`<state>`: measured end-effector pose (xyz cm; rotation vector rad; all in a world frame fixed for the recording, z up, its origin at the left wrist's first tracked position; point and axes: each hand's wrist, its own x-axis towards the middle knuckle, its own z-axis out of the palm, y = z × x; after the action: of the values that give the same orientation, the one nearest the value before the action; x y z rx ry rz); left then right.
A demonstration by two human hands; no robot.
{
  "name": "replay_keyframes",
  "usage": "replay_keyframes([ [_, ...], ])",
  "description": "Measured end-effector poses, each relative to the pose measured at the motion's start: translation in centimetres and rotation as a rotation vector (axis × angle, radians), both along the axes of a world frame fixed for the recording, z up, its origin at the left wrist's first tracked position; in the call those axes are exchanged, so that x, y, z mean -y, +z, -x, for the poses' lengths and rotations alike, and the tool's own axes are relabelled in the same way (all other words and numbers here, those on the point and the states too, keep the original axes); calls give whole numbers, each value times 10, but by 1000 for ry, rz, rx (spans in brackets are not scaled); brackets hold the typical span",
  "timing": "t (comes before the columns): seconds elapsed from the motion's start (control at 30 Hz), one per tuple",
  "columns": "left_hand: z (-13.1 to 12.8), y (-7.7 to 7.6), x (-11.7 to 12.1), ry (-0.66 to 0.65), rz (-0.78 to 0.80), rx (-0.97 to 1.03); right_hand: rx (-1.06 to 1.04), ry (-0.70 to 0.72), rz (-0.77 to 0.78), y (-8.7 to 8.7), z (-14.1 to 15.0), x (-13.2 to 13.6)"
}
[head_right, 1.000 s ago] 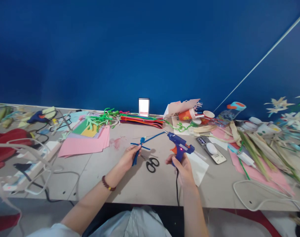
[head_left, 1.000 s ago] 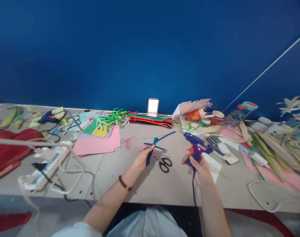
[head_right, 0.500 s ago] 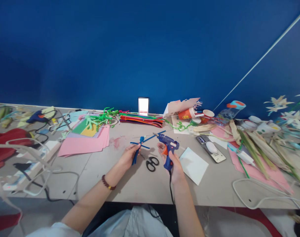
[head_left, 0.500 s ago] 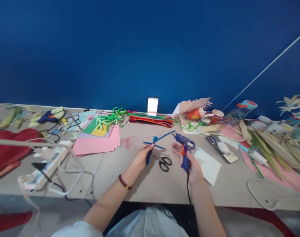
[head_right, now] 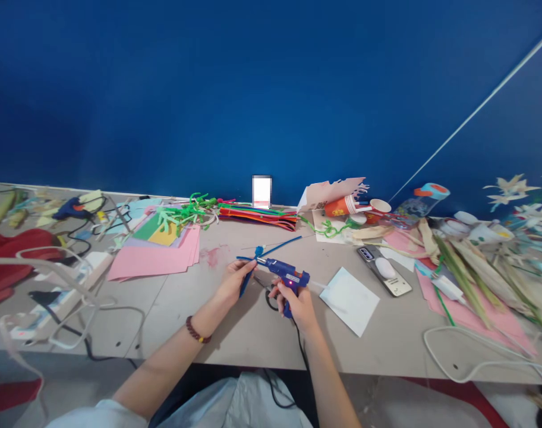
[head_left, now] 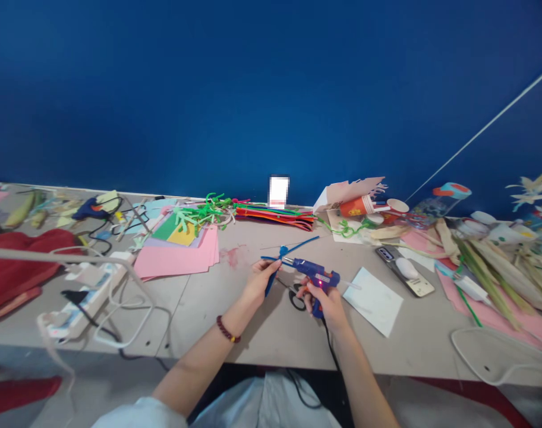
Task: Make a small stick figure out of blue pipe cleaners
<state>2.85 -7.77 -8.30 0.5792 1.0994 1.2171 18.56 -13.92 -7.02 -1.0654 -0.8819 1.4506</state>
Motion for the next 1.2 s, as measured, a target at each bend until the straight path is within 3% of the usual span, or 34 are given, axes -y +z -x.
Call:
replay_keyframes([
  [0.3, 0, 2, 1, -10, -22, -2, 95, -73, -12, -11, -2, -3],
  [0.6, -1, 2, 2, -11, -36, 13, 166, -13, 15, -13, -1, -5],
  [1.2, -2, -1, 1, -8, -34, 28, 184, -43, 30, -16, 1, -6],
])
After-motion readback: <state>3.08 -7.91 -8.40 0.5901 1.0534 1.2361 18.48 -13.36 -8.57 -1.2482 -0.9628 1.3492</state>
